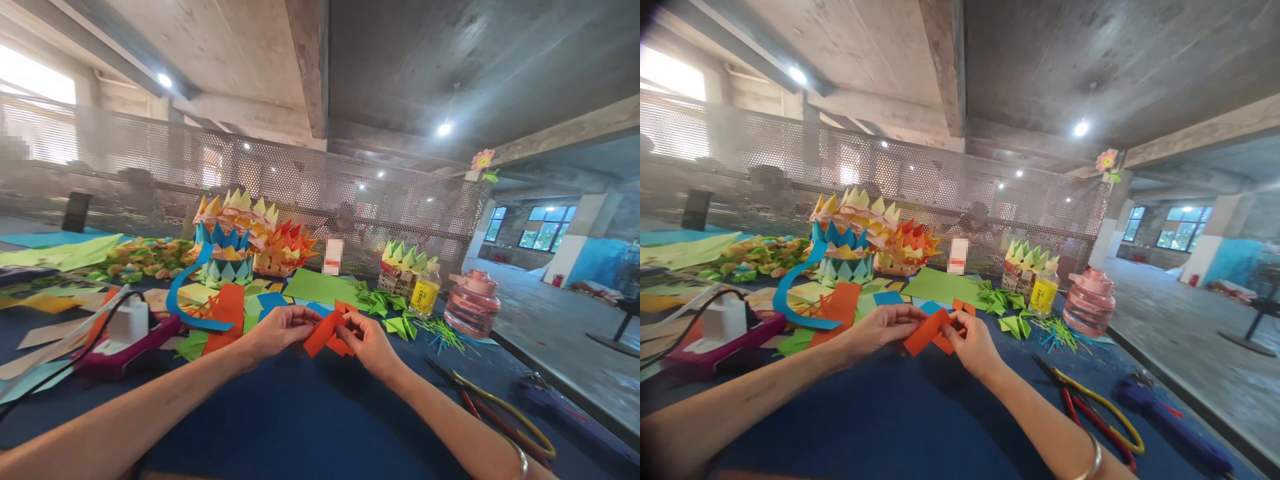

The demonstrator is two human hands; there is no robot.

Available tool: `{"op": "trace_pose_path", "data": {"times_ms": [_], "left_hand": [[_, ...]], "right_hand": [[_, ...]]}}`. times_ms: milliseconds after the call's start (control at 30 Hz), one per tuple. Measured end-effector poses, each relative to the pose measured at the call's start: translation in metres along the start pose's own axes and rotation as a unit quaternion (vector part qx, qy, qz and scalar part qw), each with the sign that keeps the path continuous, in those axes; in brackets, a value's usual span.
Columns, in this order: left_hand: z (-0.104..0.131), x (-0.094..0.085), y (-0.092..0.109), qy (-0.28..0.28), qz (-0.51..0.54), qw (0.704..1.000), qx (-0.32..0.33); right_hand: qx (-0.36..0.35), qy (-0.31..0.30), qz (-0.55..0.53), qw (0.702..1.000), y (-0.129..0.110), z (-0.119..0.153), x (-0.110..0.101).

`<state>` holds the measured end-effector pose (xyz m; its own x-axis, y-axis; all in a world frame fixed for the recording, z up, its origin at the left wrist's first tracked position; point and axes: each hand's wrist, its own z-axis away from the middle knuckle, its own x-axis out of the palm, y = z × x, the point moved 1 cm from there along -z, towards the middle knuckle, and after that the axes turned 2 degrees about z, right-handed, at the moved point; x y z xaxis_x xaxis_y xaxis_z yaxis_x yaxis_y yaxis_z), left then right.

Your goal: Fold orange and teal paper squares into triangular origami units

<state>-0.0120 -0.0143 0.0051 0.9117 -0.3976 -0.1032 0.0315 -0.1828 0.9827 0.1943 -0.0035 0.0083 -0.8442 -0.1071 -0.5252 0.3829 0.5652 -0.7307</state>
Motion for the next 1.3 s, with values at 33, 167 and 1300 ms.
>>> {"op": "trace_pose_path", "data": {"times_ms": [33, 167, 1300], "left_hand": [[-0.001, 0.000, -0.001, -0.013, -0.005, 1.000, 0.002], [-0.002, -0.002, -0.007, -0.051, -0.021, 0.998, 0.008], [0.006, -0.001, 0.001, -0.040, 0.033, 0.997, -0.051]], "right_hand": [[-0.001, -0.003, 0.000, 1.000, 0.000, 0.000, 0.000], [-0.016, -0.023, 0.006, 1.000, -0.006, 0.003, 0.003], [-0.328, 0.040, 0.283, 0.901, -0.026, 0.015, 0.000]]}}
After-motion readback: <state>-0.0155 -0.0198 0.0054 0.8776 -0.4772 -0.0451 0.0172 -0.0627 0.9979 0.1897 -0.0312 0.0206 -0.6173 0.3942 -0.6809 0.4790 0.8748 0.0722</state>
